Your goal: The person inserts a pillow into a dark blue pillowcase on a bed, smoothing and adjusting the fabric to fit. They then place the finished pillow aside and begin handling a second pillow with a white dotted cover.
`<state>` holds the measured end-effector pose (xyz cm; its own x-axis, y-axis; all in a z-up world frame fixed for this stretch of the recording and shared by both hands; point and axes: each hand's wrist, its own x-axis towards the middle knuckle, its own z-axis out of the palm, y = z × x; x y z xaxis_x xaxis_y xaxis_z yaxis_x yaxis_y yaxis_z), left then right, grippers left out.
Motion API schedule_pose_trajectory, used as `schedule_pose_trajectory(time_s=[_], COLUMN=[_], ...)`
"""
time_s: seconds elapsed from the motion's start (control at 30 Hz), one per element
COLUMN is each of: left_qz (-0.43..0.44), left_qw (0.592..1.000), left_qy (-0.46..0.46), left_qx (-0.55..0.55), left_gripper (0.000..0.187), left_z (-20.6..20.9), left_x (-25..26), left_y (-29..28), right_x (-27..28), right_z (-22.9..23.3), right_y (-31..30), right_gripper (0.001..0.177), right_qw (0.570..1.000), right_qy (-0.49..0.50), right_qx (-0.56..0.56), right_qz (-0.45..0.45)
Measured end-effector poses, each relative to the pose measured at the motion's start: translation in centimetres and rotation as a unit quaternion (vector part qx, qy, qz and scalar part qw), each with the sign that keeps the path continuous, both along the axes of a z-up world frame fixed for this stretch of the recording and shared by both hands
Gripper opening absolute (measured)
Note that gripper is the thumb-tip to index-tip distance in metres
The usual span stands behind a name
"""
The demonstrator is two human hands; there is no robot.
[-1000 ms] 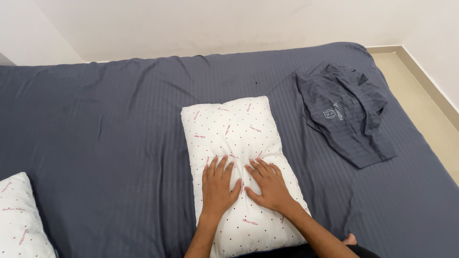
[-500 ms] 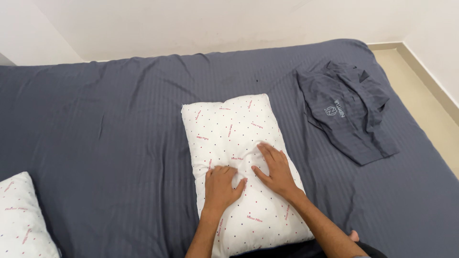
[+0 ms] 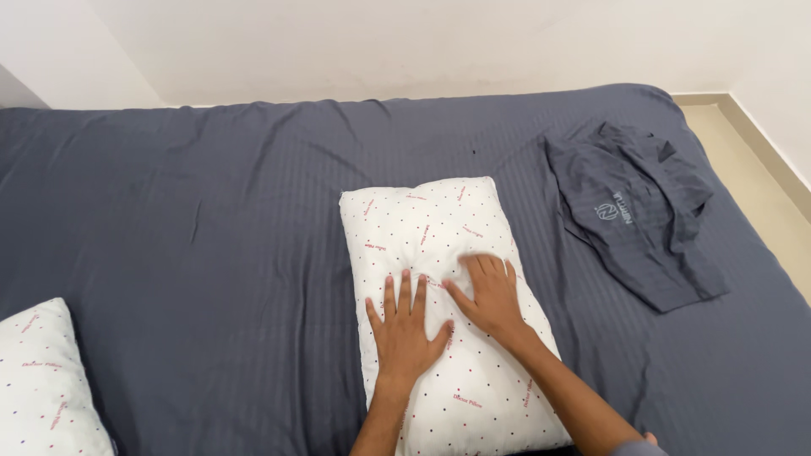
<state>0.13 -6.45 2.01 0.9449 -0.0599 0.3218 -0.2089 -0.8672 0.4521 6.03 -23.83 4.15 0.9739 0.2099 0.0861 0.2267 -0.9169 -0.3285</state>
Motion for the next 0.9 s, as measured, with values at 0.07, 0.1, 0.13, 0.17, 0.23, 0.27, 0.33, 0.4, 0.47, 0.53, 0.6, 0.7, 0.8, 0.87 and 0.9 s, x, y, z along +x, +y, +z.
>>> schedule_pose_trajectory(time_s=[0.07,0.1,0.13,0.17,0.23,0.27,0.33,0.4,0.47,0.53,0.6,0.7,0.8,0.87,0.9], left_qz=[0.0,0.006,0.006,0.007,0.006,0.008,-0.005,-0.006,0.003,0.005,0.004,-0.001,0.001,0.007,0.01], left_qw=[1.0,0.999,0.998,0.997,0.997,0.997,0.999,1.0,0.999,0.997,0.995,0.993,0.994,0.994,0.994], left_qy=[0.025,0.039,0.056,0.074,0.073,0.071,0.039,0.028,0.041,0.076,0.103,0.12,0.108,0.109,0.111], left_qx=[-0.005,-0.002,0.001,0.003,0.014,0.017,0.003,-0.003,-0.002,-0.012,-0.012,-0.003,0.0,-0.001,0.003], left_gripper=[0.088,0.087,0.085,0.084,0.085,0.085,0.085,0.085,0.083,0.084,0.086,0.088,0.089,0.091,0.092], left_z=[-0.2,-0.4,-0.6,-0.8,-1.3,-1.5,-1.8,-2.0,-2.1,-2.0,-1.6,-1.0,-0.5,-0.5,-0.6], left_x=[0.0,0.2,0.0,-0.2,-0.1,0.1,0.1,0.5,0.6,0.5,0.2,-0.3,-0.3,0.1,0.2], left_y=[0.0,0.2,0.2,0.4,0.2,0.2,0.2,0.4,0.3,0.2,0.1,-0.4,-0.5,-0.3,-0.1], right_x=[2.5,4.1,5.2,5.8,5.9,6.0,5.8,6.5,6.9,7.0,6.5,5.2,4.9,5.6,6.2], right_z=[-0.5,-0.9,-1.5,-2.3,-3.8,-4.4,-5.3,-5.8,-6.1,-6.0,-5.6,-5.0,-4.5,-4.4,-4.5], right_y=[1.9,3.1,4.1,4.7,4.9,4.9,4.5,4.7,4.7,4.6,4.4,3.5,3.5,4.3,4.9], right_gripper=[0.059,0.058,0.057,0.057,0.058,0.059,0.058,0.059,0.061,0.059,0.058,0.054,0.056,0.064,0.062], right_qw=[0.993,0.993,0.994,0.994,0.992,0.99,0.991,0.99,0.989,0.987,0.99,0.997,0.995,0.982,0.973], right_qy=[-0.104,-0.103,-0.099,-0.094,-0.109,-0.118,-0.122,-0.128,-0.134,-0.148,-0.13,-0.071,-0.096,-0.173,-0.2], right_qx=[0.043,0.023,0.001,-0.021,-0.044,-0.057,-0.043,-0.041,-0.055,-0.048,-0.035,-0.014,-0.001,0.0,-0.018], right_qz=[0.042,0.048,0.048,0.049,0.044,0.044,0.041,0.041,0.041,0.043,0.042,0.028,0.034,0.081,0.117])
